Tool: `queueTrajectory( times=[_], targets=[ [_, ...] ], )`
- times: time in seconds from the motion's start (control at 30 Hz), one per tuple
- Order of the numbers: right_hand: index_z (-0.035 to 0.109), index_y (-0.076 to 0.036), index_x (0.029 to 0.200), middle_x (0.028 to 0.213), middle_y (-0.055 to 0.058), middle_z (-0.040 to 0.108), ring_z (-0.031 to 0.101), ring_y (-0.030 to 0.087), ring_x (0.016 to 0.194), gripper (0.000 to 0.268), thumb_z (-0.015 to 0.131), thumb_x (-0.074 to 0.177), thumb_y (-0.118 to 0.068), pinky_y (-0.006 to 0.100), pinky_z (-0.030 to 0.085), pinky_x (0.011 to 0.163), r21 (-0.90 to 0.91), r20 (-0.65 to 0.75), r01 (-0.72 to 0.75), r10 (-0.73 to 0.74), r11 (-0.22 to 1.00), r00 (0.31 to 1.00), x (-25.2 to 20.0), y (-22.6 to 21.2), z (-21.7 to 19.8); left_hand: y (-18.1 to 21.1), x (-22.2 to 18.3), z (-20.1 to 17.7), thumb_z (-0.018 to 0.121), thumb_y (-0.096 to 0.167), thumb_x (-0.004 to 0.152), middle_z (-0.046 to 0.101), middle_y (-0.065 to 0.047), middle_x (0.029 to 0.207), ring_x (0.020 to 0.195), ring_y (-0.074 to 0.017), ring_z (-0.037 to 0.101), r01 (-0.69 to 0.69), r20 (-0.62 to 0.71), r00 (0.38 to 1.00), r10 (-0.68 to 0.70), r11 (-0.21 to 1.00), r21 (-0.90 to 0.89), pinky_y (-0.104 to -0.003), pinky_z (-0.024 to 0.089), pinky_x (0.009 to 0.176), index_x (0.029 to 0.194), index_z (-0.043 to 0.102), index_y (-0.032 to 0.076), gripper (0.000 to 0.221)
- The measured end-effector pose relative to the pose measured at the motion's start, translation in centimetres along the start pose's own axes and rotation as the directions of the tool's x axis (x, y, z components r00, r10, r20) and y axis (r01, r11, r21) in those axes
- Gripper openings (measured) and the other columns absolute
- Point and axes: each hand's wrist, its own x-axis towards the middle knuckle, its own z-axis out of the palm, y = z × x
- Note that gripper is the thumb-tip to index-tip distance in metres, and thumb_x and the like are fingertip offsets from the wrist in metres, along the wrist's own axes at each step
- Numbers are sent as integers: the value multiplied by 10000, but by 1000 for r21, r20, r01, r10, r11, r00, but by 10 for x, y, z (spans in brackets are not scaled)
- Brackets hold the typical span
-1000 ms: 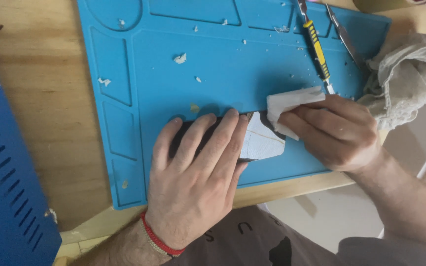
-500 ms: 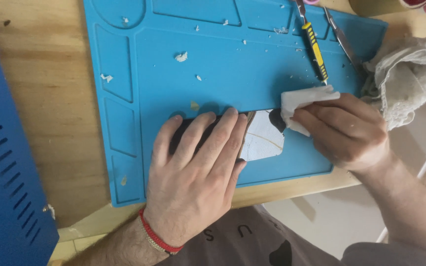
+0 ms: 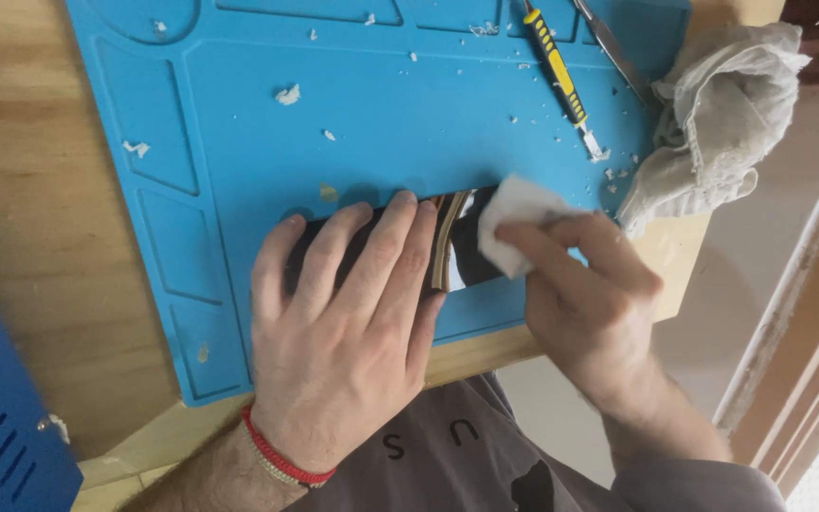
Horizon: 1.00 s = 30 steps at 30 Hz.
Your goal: Cleaning a smartphone LCD screen using a cleaning liquid and a cloth on a repair mat.
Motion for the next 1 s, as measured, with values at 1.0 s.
queueTrajectory(
  times=[1.0],
  targets=[
    [848,50,1119,972,152,619,659,320,852,470,479,1008,318,432,529,737,24,-52,207,-206,978,977,-5,11,3,4,-3,2,741,423,1020,663,-19,1507,1289,-262,612,7,-29,1000,-7,1000,-16,-553,485,1135,1472,762,115,547]
  ],
)
